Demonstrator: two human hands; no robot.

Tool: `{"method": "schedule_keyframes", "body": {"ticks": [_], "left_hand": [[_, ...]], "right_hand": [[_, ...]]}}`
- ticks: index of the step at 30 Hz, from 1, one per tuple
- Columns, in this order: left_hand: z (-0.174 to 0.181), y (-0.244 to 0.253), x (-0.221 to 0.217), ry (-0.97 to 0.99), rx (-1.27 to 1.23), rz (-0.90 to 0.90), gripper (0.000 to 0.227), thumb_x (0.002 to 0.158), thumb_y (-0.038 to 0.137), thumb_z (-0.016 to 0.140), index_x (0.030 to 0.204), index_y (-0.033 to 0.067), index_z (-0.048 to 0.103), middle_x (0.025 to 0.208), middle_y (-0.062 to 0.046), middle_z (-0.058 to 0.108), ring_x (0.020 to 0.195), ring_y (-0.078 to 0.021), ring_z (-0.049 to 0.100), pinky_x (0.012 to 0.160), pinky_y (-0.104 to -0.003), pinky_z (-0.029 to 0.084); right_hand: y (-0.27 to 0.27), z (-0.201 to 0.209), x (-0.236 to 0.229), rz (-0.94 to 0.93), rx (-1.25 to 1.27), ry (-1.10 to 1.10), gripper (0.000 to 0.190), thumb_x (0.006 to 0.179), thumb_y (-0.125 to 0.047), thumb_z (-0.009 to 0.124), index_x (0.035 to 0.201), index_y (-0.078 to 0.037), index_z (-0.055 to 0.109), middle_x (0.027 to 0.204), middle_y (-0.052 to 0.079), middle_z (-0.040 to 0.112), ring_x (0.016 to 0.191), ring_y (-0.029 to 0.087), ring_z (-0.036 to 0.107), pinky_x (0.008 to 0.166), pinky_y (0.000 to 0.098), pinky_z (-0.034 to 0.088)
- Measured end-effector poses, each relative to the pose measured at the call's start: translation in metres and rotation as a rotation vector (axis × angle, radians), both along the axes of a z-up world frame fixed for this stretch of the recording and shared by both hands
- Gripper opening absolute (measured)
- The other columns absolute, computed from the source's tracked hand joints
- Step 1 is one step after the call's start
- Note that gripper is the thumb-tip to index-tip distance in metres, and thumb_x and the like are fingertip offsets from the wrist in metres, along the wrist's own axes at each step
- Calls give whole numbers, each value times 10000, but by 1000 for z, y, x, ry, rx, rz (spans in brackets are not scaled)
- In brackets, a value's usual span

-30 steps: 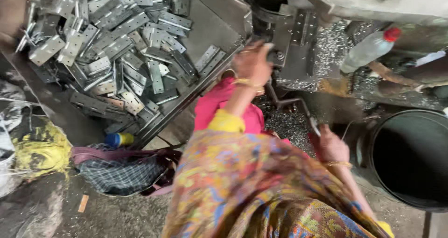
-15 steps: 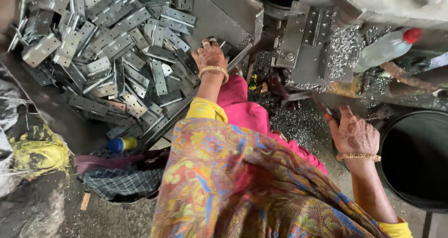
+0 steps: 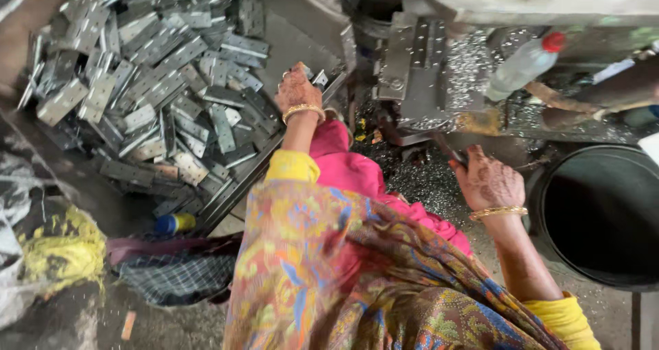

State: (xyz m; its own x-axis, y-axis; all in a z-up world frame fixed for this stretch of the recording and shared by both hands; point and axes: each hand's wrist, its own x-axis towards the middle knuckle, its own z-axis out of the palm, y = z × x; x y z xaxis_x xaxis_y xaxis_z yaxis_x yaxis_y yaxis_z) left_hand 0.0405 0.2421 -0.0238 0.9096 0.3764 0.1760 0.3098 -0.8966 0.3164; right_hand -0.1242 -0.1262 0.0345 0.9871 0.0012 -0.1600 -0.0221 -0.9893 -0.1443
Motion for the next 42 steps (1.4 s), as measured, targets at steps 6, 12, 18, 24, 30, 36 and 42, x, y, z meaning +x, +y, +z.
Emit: {"method": "schedule_keyframes", "body": {"ticks": [6, 12, 18, 24, 30, 36, 42], "left_hand": [[17, -152, 3, -58, 38, -413, 326, 786, 239, 735, 1106, 201, 685, 1137, -95, 692, 1070, -329, 668, 906, -455, 547], [-1, -229, -58, 131, 229, -515, 372, 882, 212, 584, 1243, 142, 637, 1342, -74, 575, 1245, -294, 535, 982, -445, 461], [4, -219, -32, 215, 364, -456, 443, 977, 186, 434, 1379, 83, 589, 1546, -54, 459, 1421, -259, 403, 1059, -435, 374], [16, -221, -9, 251, 403, -442, 422, 962, 160, 417, 1342, 99, 591, 1582, -41, 430, 1454, -250, 367, 1057, -430, 363], [-21, -215, -33, 38, 204, -429, 410, 983, 148, 425, 1340, 68, 611, 1513, -77, 521, 1411, -278, 435, 1080, -434, 376], [-29, -214, -28, 98, 218, -440, 453, 980, 137, 429, 1396, 63, 590, 1530, -75, 504, 1449, -261, 410, 1077, -427, 373], [-16, -208, -35, 131, 203, -467, 453, 954, 171, 443, 1368, 97, 610, 1559, -29, 458, 1457, -275, 358, 1107, -476, 345]], "right_hand": [[-5, -7, 0, 22, 21, 9, 432, 987, -475, 583, 1194, -99, 622, 951, 220, 748, 906, 421, 723, 773, 536, 555], [-17, -13, 0, 23, 100, 10, 499, 919, -453, 615, 1274, -104, 582, 1017, 228, 742, 922, 442, 713, 780, 554, 553], [-18, -24, 15, 2, 133, 194, 545, 939, -552, 604, 1245, -103, 570, 1042, 243, 729, 970, 464, 693, 810, 583, 532], [-23, -102, -21, -173, 213, 230, 528, 992, -604, 549, 1081, -94, 657, 967, 243, 736, 915, 439, 716, 766, 552, 549], [-28, -131, -26, -156, 227, 169, 518, 995, -578, 561, 1041, -68, 635, 922, 247, 732, 893, 475, 693, 749, 572, 534], [-44, -149, -14, -134, 286, 156, 509, 972, -567, 584, 1077, -70, 623, 920, 254, 724, 872, 479, 692, 738, 580, 533], [-35, -191, -32, -157, 342, 167, 471, 960, -551, 581, 1093, -99, 606, 938, 251, 726, 888, 481, 682, 732, 589, 521]]}}
